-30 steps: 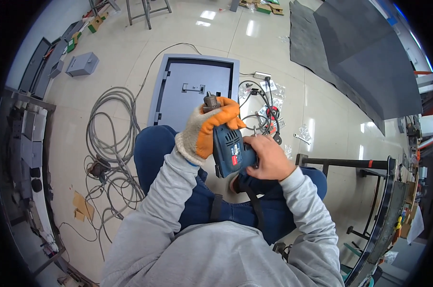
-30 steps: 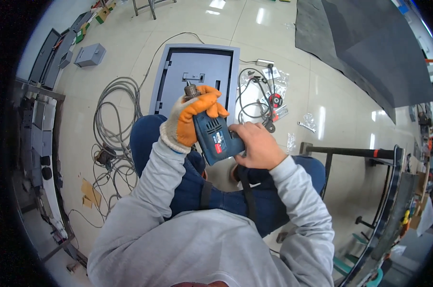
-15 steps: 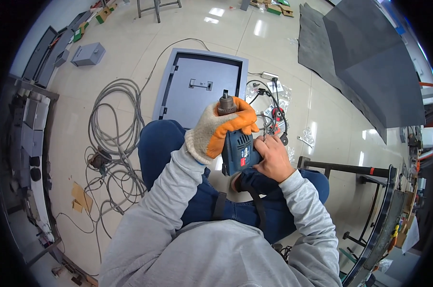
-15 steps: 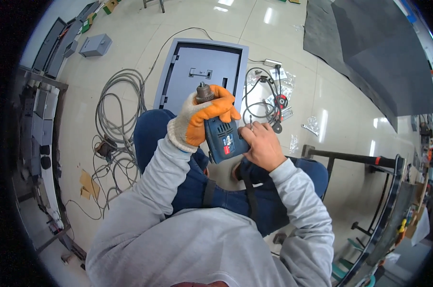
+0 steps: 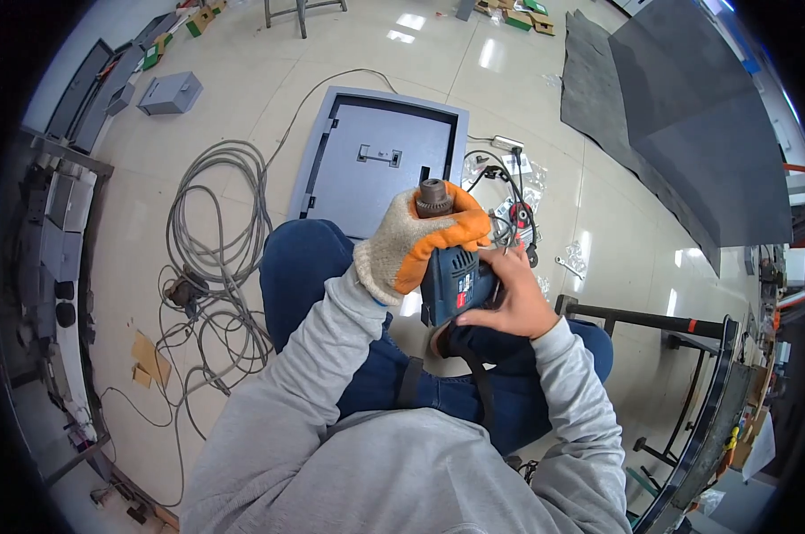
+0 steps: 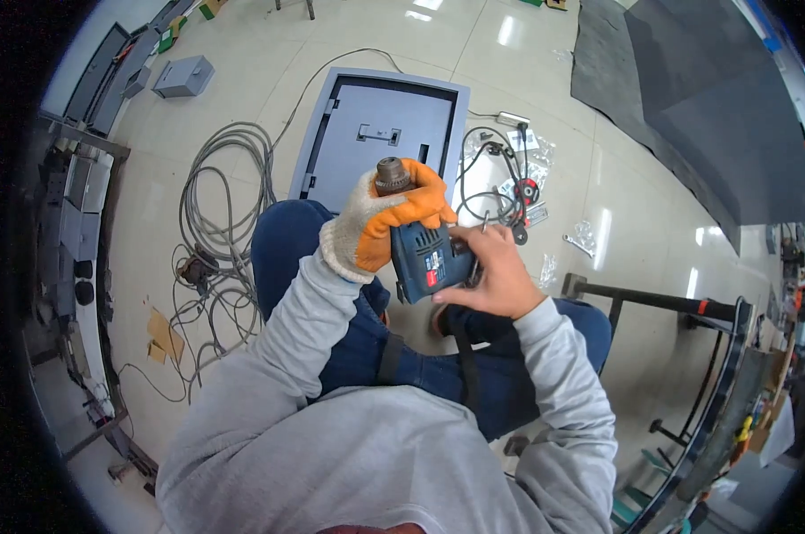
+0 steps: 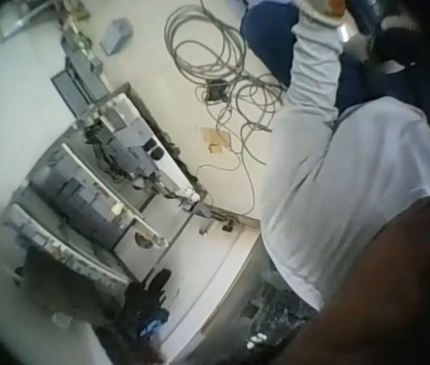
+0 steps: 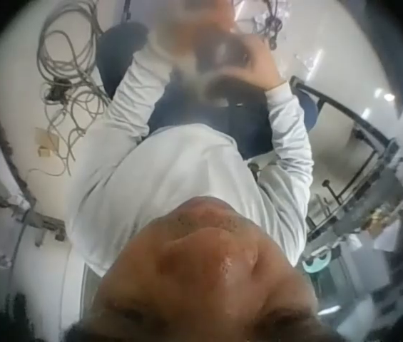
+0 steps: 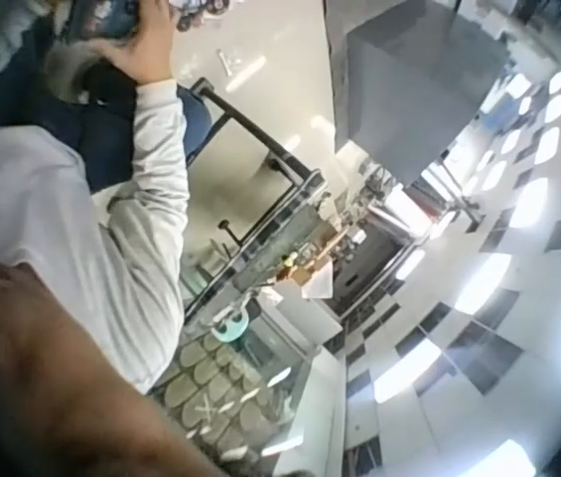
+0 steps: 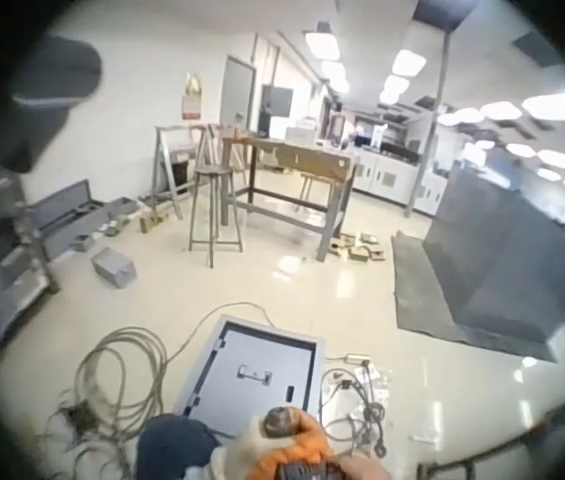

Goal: The user is assembling electrical components and wiring inside a metal control box.

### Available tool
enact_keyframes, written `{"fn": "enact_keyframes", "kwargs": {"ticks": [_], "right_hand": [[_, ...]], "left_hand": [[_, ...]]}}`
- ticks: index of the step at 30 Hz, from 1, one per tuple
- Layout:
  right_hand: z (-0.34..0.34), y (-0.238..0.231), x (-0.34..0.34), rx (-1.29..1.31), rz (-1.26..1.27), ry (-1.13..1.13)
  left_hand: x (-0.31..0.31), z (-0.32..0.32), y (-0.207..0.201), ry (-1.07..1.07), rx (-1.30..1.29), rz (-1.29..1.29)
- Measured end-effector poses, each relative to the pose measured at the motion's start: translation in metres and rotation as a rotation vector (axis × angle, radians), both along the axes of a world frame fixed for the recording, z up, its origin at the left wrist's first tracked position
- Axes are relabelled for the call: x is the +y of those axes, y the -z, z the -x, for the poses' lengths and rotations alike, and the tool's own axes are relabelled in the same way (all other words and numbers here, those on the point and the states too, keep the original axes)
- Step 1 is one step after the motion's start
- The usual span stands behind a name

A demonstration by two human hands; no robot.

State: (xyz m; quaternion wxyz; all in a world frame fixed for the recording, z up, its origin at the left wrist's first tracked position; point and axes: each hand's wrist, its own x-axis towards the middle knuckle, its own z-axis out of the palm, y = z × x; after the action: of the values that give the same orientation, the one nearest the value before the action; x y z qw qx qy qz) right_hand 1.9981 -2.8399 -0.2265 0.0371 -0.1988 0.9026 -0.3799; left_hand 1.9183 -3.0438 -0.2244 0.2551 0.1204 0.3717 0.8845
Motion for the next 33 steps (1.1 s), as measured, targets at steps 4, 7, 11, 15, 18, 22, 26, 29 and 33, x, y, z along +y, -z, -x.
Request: {"fn": "enact_keyframes", "kwargs": {"ticks": [4, 7, 11, 15, 18, 22, 26, 29, 33], "right_hand": [[0.007, 0.005, 0.021, -0.173, 0.44, 0.154], [0.024, -0.014, 0.034, -0.465, 0.091, 0.407], [0.042, -0.033, 0.024, -0.39, -0.185, 0.281], [0.066, -0.015, 0.028, -0.097, -0.053, 0.467], [0.074, -0.022, 0.03, -0.158, 0.207, 0.615], [0.078, -0.022, 0.036, -0.421, 0.72, 0.677], [0.078, -0.004, 0.039, -0.436, 1.157, 0.717], [0.08, -0.006, 0.037, -0.397, 1.186, 0.786], [0.079, -0.018, 0.023, -0.35, 1.196, 0.752]], "left_hand": [[0.007, -0.002, 0.004, 0.037, -0.019, -0.006], [0.015, -0.007, 0.008, 0.075, -0.043, 0.006], [0.028, -0.017, 0.026, 0.152, -0.098, 0.044], [0.04, -0.026, 0.032, 0.219, -0.136, 0.121], [0.04, -0.027, 0.035, 0.253, -0.153, 0.167], [0.039, -0.027, 0.038, 0.31, -0.162, 0.212], [0.044, -0.027, 0.041, 0.322, -0.146, 0.259], [0.042, -0.027, 0.039, 0.287, -0.135, 0.272], [0.041, -0.024, 0.035, 0.265, -0.111, 0.284]]}}
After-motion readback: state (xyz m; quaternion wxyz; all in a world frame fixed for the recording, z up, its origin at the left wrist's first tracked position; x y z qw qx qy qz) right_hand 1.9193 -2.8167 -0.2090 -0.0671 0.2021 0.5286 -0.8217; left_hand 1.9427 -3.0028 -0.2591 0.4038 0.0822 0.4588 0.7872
